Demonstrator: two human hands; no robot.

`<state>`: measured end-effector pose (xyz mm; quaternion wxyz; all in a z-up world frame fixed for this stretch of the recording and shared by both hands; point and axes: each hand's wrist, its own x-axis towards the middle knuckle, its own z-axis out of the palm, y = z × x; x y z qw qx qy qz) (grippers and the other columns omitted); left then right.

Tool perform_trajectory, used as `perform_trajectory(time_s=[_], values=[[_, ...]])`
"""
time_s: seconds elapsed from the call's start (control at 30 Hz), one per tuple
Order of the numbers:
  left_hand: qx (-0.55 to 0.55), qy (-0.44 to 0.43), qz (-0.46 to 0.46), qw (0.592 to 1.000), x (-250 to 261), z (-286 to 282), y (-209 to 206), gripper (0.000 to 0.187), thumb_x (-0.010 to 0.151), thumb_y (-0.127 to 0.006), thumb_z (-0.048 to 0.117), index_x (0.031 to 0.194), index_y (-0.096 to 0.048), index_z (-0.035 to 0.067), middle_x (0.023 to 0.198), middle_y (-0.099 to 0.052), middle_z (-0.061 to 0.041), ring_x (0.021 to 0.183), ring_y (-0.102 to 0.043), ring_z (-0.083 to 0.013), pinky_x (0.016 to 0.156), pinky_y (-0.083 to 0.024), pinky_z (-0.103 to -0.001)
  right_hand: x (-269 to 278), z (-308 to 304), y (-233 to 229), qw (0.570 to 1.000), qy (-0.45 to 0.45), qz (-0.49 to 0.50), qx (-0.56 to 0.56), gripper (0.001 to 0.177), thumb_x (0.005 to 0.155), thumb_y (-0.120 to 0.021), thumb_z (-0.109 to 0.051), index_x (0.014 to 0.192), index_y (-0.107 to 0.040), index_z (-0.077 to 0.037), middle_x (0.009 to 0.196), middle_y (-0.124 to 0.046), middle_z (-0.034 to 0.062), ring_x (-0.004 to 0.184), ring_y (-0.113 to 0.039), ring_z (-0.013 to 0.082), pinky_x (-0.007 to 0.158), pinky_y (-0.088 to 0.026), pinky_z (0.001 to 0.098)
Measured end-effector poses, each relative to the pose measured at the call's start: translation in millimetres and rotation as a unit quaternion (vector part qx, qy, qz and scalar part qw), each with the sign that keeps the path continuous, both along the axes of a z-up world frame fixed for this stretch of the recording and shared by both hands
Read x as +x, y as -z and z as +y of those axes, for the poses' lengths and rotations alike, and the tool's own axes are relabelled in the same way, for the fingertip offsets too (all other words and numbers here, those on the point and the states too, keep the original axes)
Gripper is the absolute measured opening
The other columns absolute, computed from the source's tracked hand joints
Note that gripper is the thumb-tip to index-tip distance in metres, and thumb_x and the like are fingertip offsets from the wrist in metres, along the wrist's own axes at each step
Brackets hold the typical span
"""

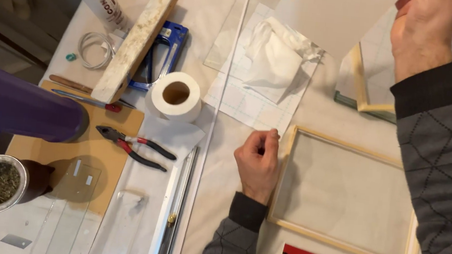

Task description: Assembling a picture frame by cutting a backboard, cleaning the glass, and securing the artwork inside the frame with a staple gun.

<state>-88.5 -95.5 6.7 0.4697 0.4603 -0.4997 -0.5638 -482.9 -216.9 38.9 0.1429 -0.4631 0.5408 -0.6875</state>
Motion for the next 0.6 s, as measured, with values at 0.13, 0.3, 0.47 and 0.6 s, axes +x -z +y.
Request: perform_trajectory(time_s=[0.13,0.3,0.47,0.6], values=[[-0.003,0.001,0.012,1.000,-1,-2,3,0.027,0.100,-0.068,0.020,0.086,-0.071,-0.002,0.061,-0.062,-0.001,0.054,-0.051,-0.0057,0.049,-0.040,-0.025,17,26,-10,0.998,-0.002,-0.053,-0.030,0.037,0.113,-0.061,0.004,0.085,-0.044,-0.013,0.072,-0.039,-0.0018,0.059,-0.030,0.0108,0.057,-0.031,0.0284],[-0.013,0.005,0.007,1.000,-1,-1,5,0.028,0.100,-0.068,0.022,0.085,-0.071,-0.002,0.062,-0.063,0.000,0.054,-0.052,-0.0055,0.049,-0.042,-0.024,33,31,-17,0.995,-0.016,-0.092,-0.044,0.039,0.115,-0.059,0.005,0.085,-0.043,-0.013,0.071,-0.038,-0.0027,0.059,-0.030,0.0098,0.056,-0.028,0.0274],[-0.002,0.005,0.005,1.000,-1,-2,2,0.029,0.100,-0.068,0.022,0.084,-0.071,-0.002,0.060,-0.062,-0.001,0.053,-0.051,-0.0063,0.048,-0.041,-0.024,37,28,-21,0.996,-0.008,-0.081,-0.032,0.032,0.116,-0.058,0.000,0.088,-0.049,-0.011,0.072,-0.044,-0.0010,0.059,-0.036,0.0105,0.056,-0.033,0.0268],[0.000,0.009,0.003,1.000,0,-1,2,0.029,0.100,-0.068,0.023,0.084,-0.071,-0.001,0.062,-0.063,-0.001,0.055,-0.051,-0.0060,0.050,-0.042,-0.024,28,24,-10,0.987,-0.012,-0.155,-0.045,0.026,0.115,-0.058,-0.004,0.091,-0.051,-0.008,0.075,-0.048,0.0015,0.065,-0.045,0.0142,0.064,-0.042,0.0308]])
